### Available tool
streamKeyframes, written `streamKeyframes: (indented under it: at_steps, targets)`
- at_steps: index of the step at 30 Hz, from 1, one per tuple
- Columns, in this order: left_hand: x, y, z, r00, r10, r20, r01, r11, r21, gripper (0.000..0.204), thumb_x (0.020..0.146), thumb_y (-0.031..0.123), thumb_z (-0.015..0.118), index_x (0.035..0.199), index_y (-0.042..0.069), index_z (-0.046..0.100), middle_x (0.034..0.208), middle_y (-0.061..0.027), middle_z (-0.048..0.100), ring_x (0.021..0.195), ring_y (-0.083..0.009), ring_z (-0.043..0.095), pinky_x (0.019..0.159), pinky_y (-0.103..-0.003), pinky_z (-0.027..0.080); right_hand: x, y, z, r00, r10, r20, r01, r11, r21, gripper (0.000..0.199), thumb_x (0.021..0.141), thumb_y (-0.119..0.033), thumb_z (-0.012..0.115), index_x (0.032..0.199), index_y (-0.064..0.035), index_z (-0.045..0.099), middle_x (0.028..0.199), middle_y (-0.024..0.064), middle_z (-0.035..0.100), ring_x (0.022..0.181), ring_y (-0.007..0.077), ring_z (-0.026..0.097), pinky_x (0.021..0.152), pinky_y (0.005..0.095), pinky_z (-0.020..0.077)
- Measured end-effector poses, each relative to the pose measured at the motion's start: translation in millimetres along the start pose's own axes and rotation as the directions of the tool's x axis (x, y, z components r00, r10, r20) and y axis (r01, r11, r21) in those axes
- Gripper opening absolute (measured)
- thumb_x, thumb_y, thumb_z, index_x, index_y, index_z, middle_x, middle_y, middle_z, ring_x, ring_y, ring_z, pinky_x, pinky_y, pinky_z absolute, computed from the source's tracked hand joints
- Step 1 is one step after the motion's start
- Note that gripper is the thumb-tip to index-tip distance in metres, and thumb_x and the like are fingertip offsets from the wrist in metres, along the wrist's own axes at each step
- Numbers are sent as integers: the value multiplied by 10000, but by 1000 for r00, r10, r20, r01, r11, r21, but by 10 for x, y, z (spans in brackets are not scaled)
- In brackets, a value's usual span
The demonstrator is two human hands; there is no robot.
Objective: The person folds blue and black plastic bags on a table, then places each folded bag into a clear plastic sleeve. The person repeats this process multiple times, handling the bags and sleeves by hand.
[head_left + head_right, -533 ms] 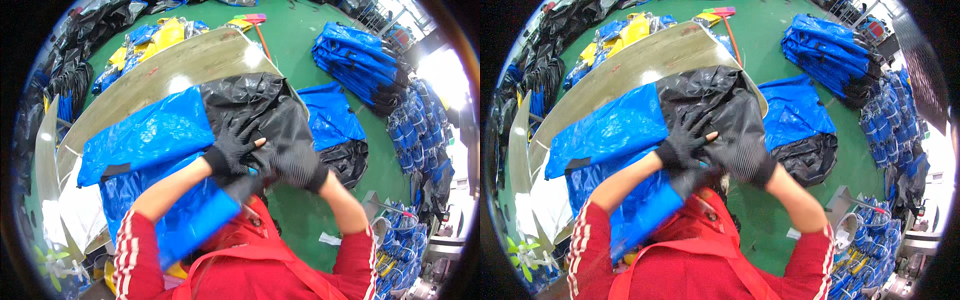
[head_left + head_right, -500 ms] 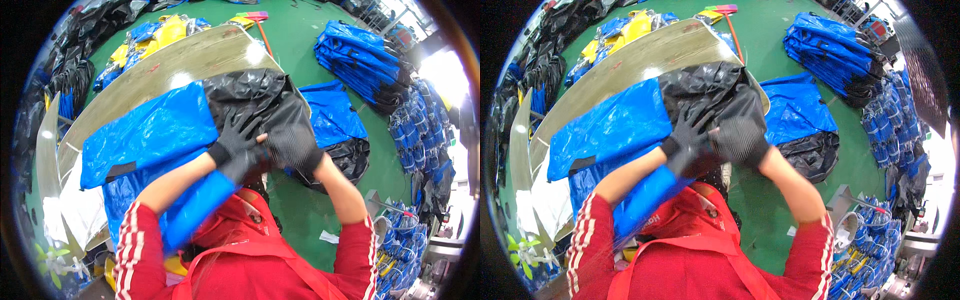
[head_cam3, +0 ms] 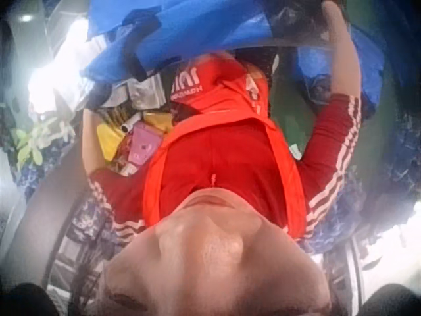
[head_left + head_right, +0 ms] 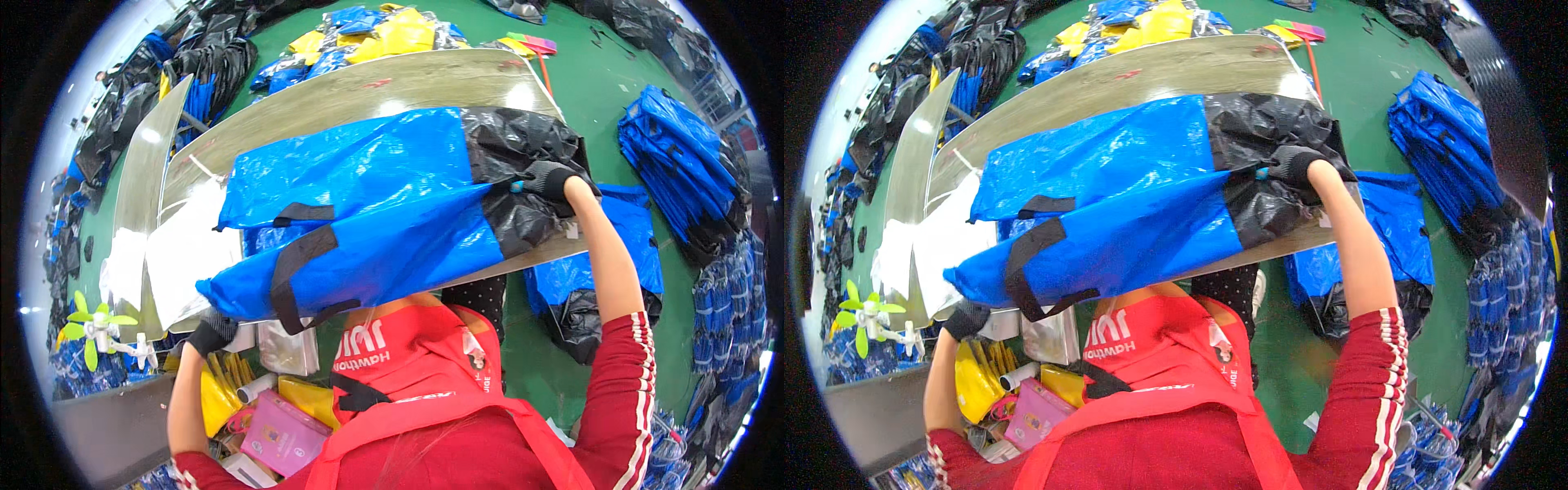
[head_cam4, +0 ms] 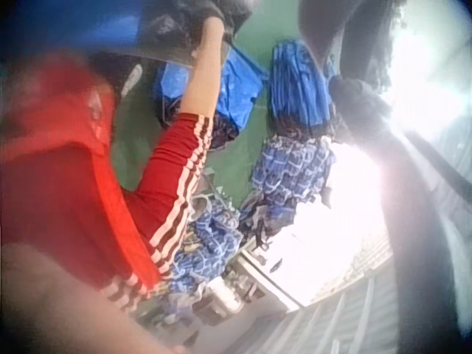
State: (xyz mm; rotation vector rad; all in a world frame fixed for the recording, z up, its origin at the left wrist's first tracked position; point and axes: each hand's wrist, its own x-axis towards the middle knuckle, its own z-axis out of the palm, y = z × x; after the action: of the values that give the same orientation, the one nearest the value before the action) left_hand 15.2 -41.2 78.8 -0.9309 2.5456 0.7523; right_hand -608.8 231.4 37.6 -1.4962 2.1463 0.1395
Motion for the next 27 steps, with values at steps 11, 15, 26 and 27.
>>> streamKeyframes:
  at_steps: [11,15,26,27]
  targets:
    - [750,-223,708,649,-456,-609,330,890,-315,733,799,224,717,1391,-7,353,1153,-219,581,1047,-350,572,929,-404,441,-176,-141,217,976,207,-65,-198,972,130,655,746,-640,659,802,11,692,789,237,653,753,391,633,694,442,483]
    - [721,600,217,347,249,-904,81,952,294,660,863,250,617,1436,80,335,1422,-235,404,1356,-457,297,1136,-540,179,-315,-335,254,954,260,-153,-263,965,1,592,777,-614,622,892,-40,706,899,207,677,856,375,658,783,474,506]
    - [1566,893,-187,991,-89,-104,137,675,725,494,886,314,522,1361,181,508,1421,-138,462,1379,-368,311,1123,-591,112,-572,-315,802,746,182,-641,-378,908,-183,473,659,-544,712,853,-124,613,1065,138,577,1045,341,528,875,502,392]
    - [1653,1194,-318,990,-26,-141,114,738,665,486,874,279,531,1346,165,520,1400,-142,482,1358,-369,342,1126,-576,136,-535,-292,789,738,172,-653,-392,896,-207,462,662,-515,724,871,-117,615,1080,138,573,1045,341,527,866,506,401]
